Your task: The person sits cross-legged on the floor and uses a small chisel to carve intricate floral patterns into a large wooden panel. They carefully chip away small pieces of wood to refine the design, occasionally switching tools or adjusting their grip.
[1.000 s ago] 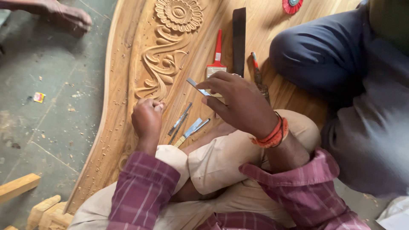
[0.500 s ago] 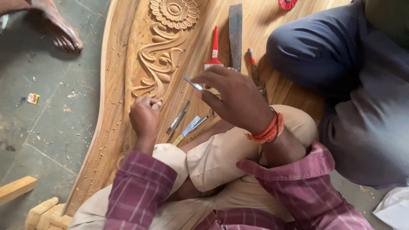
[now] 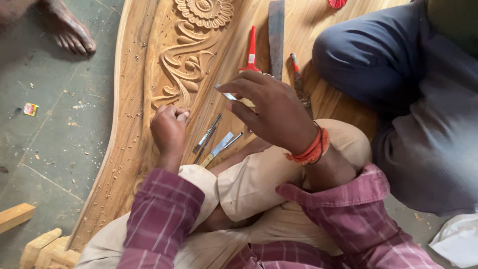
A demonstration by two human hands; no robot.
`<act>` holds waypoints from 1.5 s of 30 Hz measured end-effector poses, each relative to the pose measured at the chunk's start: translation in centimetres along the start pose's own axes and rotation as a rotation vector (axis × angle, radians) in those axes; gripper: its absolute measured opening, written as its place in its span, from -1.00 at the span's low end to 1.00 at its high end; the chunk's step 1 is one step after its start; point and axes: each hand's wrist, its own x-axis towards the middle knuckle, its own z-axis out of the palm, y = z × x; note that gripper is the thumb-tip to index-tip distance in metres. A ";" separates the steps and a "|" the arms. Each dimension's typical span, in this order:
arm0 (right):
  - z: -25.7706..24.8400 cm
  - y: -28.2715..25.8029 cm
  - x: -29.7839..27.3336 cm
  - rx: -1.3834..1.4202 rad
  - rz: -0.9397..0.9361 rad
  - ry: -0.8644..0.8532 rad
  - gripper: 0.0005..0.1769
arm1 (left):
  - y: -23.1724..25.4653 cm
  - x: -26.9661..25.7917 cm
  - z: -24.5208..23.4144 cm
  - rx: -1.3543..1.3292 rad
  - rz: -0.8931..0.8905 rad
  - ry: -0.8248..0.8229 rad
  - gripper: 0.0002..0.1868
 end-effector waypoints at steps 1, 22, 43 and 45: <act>0.1 0.0 0.2 -0.023 -0.032 0.001 -0.71 | 0.3 0.6 0.5 -0.018 -0.005 -0.002 -0.86; 0.5 -0.3 -0.1 -0.092 -0.099 -0.045 -0.74 | 1.0 1.7 3.5 0.065 0.099 0.171 -0.81; 0.6 0.3 0.4 -0.003 -0.063 -0.045 -0.73 | 0.7 4.7 4.6 0.136 0.076 0.192 -0.96; 0.4 0.4 0.0 -0.027 -0.046 -0.053 -0.73 | 0.6 4.5 4.2 0.072 -0.059 0.018 -0.87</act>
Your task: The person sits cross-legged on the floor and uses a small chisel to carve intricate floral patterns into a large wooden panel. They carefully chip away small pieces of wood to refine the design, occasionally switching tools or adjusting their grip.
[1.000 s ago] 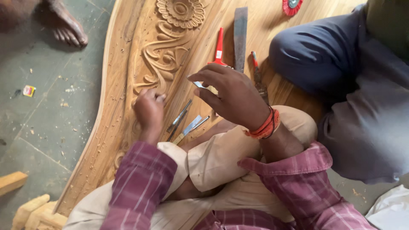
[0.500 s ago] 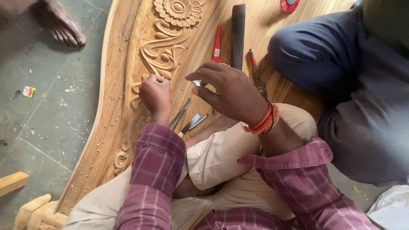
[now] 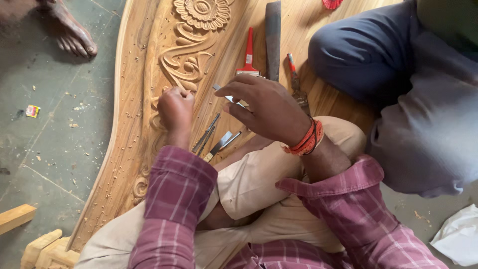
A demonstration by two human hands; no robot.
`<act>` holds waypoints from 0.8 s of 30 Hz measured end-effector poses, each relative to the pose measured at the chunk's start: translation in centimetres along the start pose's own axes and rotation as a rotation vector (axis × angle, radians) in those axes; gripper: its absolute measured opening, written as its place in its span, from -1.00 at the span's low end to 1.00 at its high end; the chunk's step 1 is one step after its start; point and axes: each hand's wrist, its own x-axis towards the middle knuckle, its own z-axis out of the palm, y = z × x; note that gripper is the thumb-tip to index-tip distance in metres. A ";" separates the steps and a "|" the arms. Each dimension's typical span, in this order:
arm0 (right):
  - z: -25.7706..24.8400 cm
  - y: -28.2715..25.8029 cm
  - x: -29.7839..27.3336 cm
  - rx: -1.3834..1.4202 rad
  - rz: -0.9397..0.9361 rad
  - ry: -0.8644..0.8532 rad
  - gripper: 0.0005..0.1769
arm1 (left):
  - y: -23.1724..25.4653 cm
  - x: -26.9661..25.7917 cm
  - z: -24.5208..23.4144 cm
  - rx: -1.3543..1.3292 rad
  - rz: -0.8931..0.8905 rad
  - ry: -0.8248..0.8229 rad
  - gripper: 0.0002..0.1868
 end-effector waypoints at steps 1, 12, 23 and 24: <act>0.0 0.0 -0.1 -0.001 0.002 0.012 -0.73 | -0.4 -0.2 -0.6 -0.026 -0.065 -0.089 -0.82; 0.6 0.0 1.0 0.035 -0.029 -0.010 -0.72 | -0.4 -0.2 -2.3 0.005 0.123 -0.134 -0.90; 0.6 0.4 0.8 0.017 -0.024 -0.021 -0.74 | -2.5 -3.2 -4.3 -0.011 0.066 -0.177 -0.90; 0.7 0.5 1.2 0.028 -0.036 -0.027 -0.74 | -1.9 -2.7 -3.6 -0.049 0.097 -0.117 -0.91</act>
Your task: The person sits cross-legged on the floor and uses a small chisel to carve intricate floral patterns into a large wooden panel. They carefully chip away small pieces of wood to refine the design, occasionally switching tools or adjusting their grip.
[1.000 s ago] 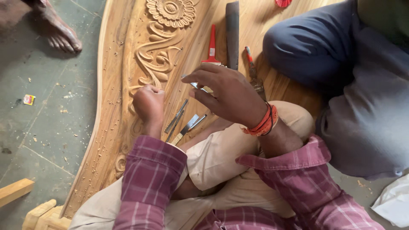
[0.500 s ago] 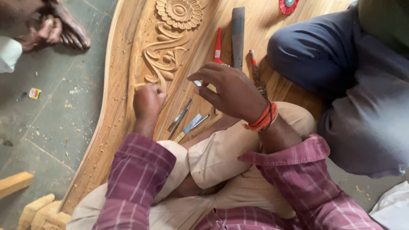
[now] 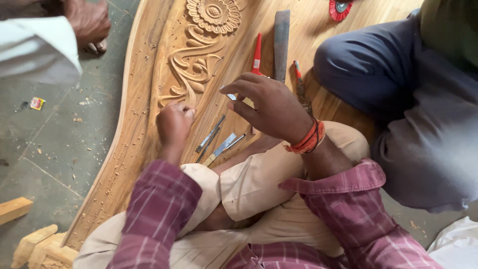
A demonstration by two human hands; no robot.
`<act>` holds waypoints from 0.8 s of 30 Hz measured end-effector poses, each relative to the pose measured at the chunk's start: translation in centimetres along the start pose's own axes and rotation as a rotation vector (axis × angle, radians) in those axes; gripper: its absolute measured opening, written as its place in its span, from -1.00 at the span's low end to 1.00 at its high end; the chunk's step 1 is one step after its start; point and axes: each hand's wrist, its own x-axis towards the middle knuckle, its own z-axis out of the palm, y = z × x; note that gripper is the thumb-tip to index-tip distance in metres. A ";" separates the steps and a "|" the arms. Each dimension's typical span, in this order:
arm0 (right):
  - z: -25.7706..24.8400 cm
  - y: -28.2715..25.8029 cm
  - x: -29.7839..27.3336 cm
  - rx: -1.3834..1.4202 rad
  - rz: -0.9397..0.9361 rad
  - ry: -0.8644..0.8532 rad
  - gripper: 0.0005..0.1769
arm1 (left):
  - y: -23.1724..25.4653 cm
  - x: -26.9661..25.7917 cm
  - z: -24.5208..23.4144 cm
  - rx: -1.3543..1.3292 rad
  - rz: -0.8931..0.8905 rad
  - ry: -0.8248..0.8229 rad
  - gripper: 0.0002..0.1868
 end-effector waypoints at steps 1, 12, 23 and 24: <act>0.2 0.0 0.2 -0.012 -0.003 -0.007 -0.74 | 0.4 0.4 0.6 -0.029 0.032 0.060 -0.92; 0.0 -0.4 -1.0 -0.034 0.049 0.006 -0.73 | -1.8 -1.5 -1.2 0.111 0.073 -0.082 -0.89; -0.2 -0.7 -0.9 -0.042 0.039 -0.006 -0.74 | -1.1 -2.8 -1.6 0.304 0.052 -0.030 -0.87; -0.2 -0.7 -1.0 -0.041 0.016 0.014 -0.74 | -1.6 -3.6 -2.3 0.307 0.065 -0.054 -0.89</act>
